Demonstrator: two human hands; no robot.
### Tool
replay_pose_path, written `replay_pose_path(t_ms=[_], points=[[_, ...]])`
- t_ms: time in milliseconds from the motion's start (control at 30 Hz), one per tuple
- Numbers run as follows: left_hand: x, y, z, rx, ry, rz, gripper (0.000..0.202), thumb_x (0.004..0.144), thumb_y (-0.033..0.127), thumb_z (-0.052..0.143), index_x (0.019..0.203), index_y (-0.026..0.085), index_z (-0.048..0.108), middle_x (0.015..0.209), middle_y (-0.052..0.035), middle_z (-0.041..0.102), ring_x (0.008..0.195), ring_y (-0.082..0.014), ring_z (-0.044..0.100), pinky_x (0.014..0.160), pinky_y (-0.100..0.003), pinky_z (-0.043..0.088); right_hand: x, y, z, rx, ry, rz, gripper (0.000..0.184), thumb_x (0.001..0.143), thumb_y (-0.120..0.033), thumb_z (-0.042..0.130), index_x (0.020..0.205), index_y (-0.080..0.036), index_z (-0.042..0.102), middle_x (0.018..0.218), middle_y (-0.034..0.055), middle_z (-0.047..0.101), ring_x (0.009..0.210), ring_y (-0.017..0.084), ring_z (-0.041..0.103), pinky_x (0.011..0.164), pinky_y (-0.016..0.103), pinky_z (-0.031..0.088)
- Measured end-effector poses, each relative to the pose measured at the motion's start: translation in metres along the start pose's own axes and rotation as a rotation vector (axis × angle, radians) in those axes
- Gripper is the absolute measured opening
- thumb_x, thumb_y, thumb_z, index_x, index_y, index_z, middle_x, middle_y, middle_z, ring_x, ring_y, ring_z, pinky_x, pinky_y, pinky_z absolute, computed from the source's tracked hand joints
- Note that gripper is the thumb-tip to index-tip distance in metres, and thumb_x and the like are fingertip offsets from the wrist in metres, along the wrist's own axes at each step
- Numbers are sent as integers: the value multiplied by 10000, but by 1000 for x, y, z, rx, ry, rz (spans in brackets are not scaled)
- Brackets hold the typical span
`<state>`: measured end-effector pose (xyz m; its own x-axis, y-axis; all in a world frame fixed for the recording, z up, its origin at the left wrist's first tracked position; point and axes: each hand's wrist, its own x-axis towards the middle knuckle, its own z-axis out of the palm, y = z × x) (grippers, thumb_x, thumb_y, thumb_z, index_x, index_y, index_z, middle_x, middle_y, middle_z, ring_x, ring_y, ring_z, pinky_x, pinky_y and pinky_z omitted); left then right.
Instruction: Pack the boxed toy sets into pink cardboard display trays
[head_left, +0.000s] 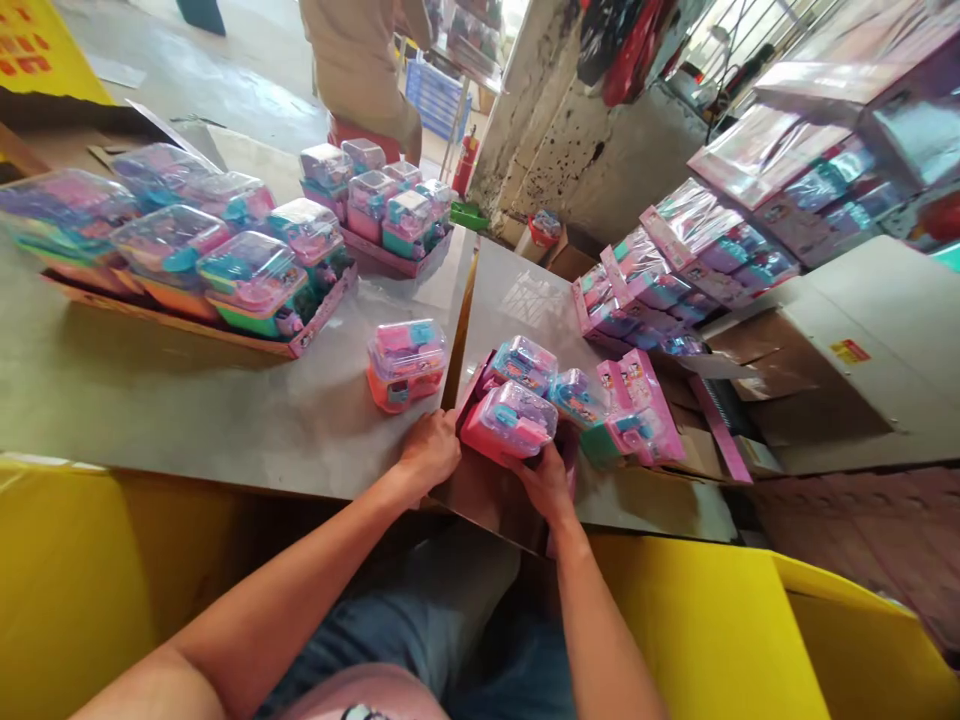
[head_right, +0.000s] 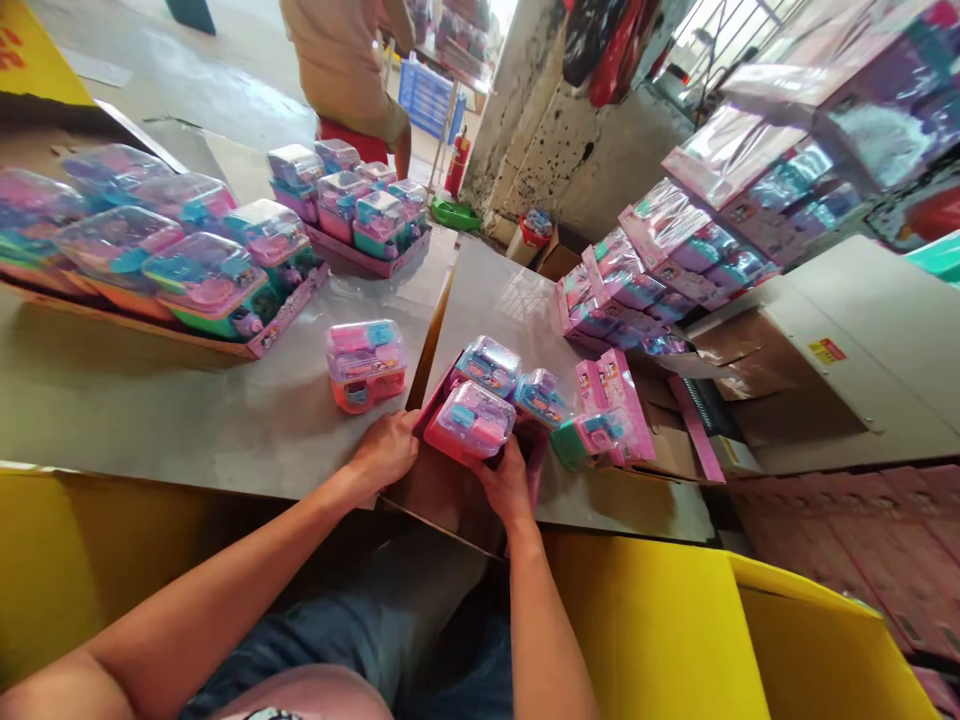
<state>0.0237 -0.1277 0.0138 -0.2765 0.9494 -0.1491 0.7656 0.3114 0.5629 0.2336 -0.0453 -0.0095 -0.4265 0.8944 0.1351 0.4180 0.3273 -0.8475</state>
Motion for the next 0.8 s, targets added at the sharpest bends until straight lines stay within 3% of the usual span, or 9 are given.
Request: replay_pose_path(t_ms=[200,400,467,533,600,667,733,800], points=[[-4,2,3,56,25,10,351,868,81,418,1147,124,628,1103,-126,661,1047,-253,625,893,-326,483,8,4,18,-142,54,-150,547,818,-407,718,1294,-203,542,1288,144,614,1238,302,548,1086,496,416],[-8,-1,11,94,86,56,330,877,103,428,1153,107,608,1091,-136,641,1063,-275,598,916,-368,497,5,2,25,-126,56,-185,497,858,-407,684,1275,-176,545,1295,158,603,1229,300,554,1082,471,418],[-15,0,8,91,144,115,380,864,103,455,1224,101,577,1181,-155,609,1112,-283,575,946,-384,499,5,1,25,-90,50,-178,514,862,-408,681,1296,-175,538,1313,159,597,1236,292,554,1086,454,419],[-24,2,-6,81,257,251,425,865,106,476,1282,133,555,1313,-151,545,1195,-277,528,1019,-388,473,6,0,26,-62,50,-169,532,856,-414,684,1310,-179,534,1319,155,598,1233,287,557,1087,451,421],[-30,0,-32,93,411,372,420,896,150,487,1310,184,553,1413,-124,474,1286,-279,457,1110,-408,403,7,-1,28,-37,61,-173,547,845,-425,691,1307,-176,537,1315,155,600,1238,289,552,1095,460,412],[-27,-7,-66,147,529,358,455,914,266,538,1365,210,523,1479,-118,408,1372,-318,365,1160,-461,331,7,-3,28,-12,72,-189,564,826,-443,701,1293,-166,549,1295,160,604,1239,295,549,1096,469,409],[-14,-20,-98,228,536,241,671,854,413,649,1453,194,440,1536,-148,328,1428,-393,267,1169,-530,277,5,-3,27,4,75,-187,586,801,-459,717,1287,-169,563,1273,157,609,1224,301,552,1078,472,425],[6,-36,-122,277,385,132,940,752,513,744,1519,145,342,1543,-201,307,1418,-445,273,1152,-565,274,0,-3,25,8,103,-134,639,777,-472,733,1317,-179,556,1291,157,598,1242,314,536,1078,492,426]])
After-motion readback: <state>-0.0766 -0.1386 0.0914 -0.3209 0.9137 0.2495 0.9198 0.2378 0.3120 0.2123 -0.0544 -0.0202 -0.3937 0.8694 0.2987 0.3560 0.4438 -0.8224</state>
